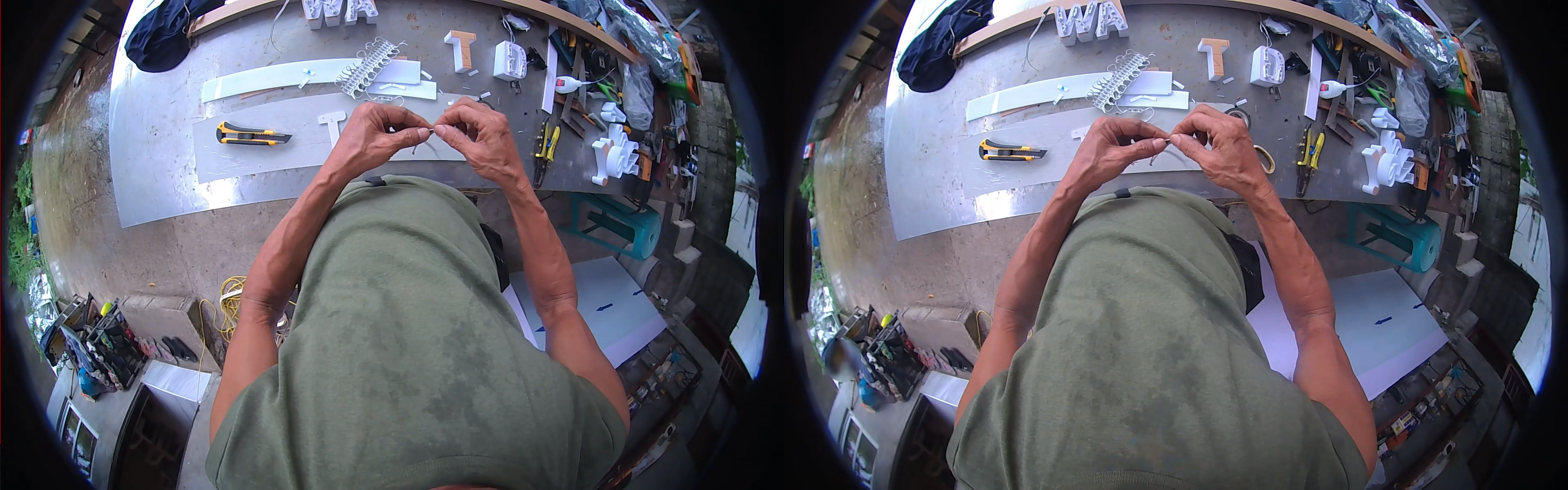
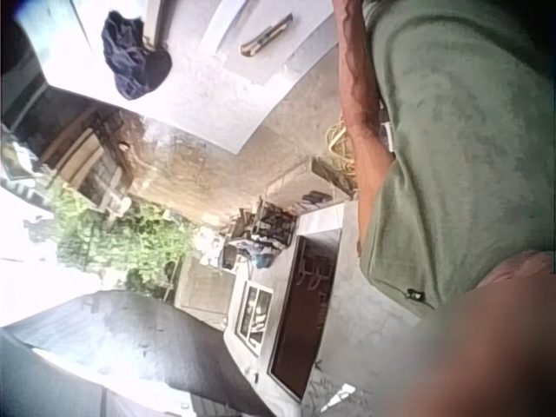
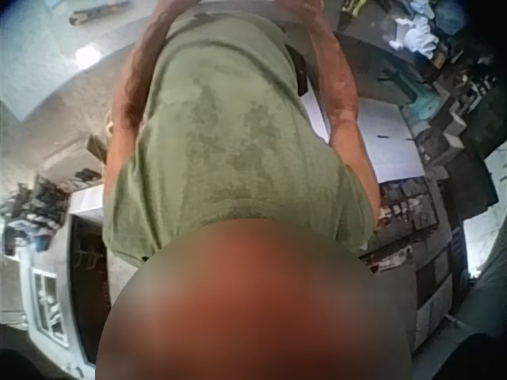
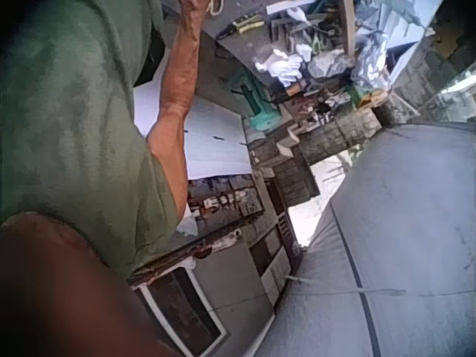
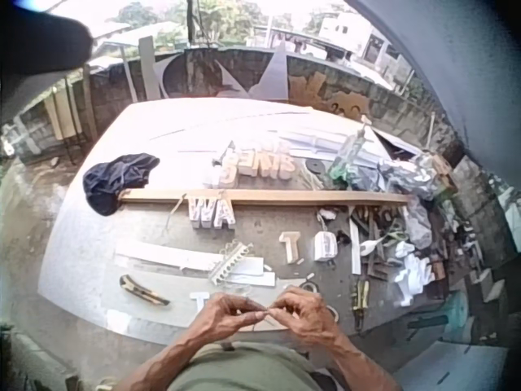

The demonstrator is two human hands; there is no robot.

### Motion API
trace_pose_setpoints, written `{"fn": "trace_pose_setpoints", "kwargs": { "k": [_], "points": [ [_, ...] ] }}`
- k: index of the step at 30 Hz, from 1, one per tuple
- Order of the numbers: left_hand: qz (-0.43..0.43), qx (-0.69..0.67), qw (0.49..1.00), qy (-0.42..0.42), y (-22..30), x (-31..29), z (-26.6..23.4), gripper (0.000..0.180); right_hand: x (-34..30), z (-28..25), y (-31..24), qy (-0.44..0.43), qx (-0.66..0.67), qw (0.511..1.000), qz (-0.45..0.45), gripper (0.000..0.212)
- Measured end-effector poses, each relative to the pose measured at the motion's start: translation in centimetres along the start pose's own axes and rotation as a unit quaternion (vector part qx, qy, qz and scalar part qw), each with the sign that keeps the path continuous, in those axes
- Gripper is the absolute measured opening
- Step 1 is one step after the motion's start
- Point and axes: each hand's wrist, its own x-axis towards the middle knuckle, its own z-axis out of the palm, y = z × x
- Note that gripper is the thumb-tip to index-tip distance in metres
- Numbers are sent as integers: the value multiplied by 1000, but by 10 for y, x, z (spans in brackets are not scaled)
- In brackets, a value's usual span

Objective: The recorder is assembling LED-lit letters for a sign at a workbench.

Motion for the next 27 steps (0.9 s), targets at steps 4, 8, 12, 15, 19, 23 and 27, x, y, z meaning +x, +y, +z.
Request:
{"fn": "trace_pose_setpoints", "kwargs": {
  "k": [4,8,12,15,19,23,27],
  "points": [
    [-23,-57,998,-19,-1,0,0,25,0,1,1,-3,7,1000,26,12],
    [-49,-22,998,-22,-1,1,-2,20,0,0,2,-29,10,998,54,14],
    [-56,-13,998,-29,1,1,-3,19,1,1,9,-47,25,995,82,16],
    [-62,-1,997,-34,5,1,-3,20,-1,3,14,-53,33,996,61,16],
    [-72,10,997,-39,4,1,-2,20,-1,6,16,-61,36,995,63,18],
    [-67,18,997,-39,7,1,-2,19,-2,6,16,-68,21,995,70,22],
    [-71,25,996,-44,9,0,-2,19,-3,6,19,-82,18,994,65,25]
  ]
}}
